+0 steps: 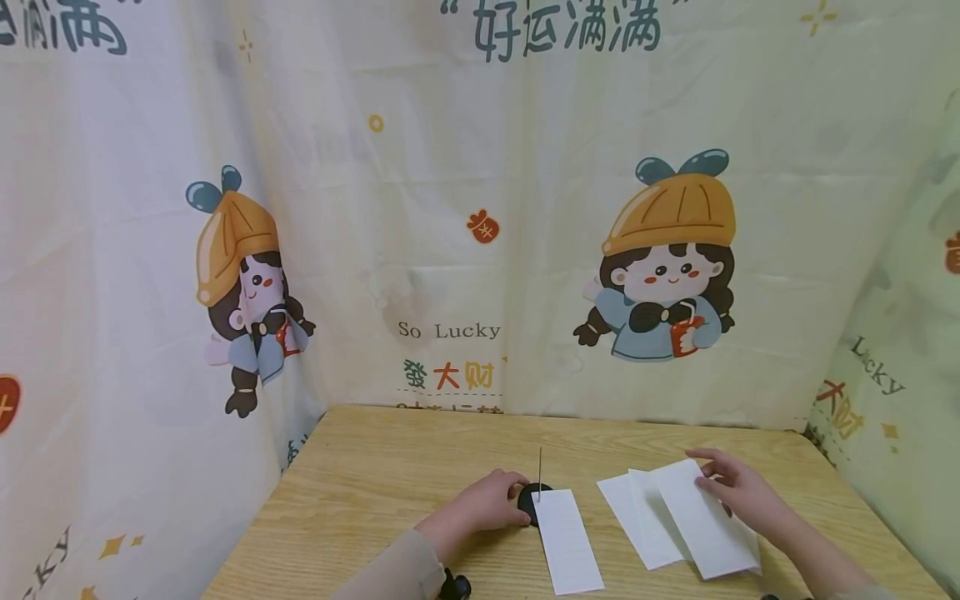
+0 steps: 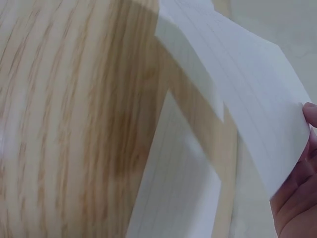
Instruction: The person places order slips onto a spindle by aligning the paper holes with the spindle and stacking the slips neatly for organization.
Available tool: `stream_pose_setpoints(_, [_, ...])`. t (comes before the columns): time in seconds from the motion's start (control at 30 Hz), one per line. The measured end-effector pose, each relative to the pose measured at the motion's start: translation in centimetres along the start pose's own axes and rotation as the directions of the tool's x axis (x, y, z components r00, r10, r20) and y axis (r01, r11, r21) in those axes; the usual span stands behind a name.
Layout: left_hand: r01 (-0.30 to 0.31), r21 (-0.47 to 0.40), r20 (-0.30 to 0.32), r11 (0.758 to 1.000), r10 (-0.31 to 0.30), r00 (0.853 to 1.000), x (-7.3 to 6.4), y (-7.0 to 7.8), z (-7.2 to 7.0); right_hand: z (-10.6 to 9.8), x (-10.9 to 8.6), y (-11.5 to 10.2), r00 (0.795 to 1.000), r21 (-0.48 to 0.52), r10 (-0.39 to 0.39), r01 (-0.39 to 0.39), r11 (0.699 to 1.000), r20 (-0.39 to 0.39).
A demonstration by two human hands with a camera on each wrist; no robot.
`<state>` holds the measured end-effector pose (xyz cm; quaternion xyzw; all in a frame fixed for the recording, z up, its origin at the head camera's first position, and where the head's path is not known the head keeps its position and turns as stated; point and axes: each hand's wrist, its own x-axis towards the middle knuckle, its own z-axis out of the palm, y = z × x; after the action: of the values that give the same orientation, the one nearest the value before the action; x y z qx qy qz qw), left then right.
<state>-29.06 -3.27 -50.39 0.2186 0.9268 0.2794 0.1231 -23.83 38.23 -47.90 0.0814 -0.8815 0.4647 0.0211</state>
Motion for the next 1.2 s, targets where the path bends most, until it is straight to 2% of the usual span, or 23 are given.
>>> stream_pose_setpoints(0.33, [0.002,0.000,-0.011,1.000,-0.002,1.000,-0.2,0.2,-0.1,1.2,0.3,-2.7,1.000,0.067,0.029,-0.028,0.997,-0.002])
stream_pose_setpoints(0.7, [-0.037,-0.024,-0.040,0.999,0.036,0.999,-0.7,0.1,-0.3,3.8,1.3,-5.5,1.000,0.136,-0.022,0.022,0.991,-0.003])
stream_pose_setpoints(0.97, [-0.029,-0.071,-0.051,0.997,0.026,0.998,-1.0,0.3,-0.7,5.4,2.1,-6.4,0.999,0.161,-0.030,0.028,0.987,0.012])
stream_pose_setpoints(1.2, [-0.046,-0.134,-0.084,0.990,0.035,0.996,-1.4,0.8,-1.3,7.0,2.7,-7.7,0.999,0.186,-0.032,0.033,0.982,-0.007])
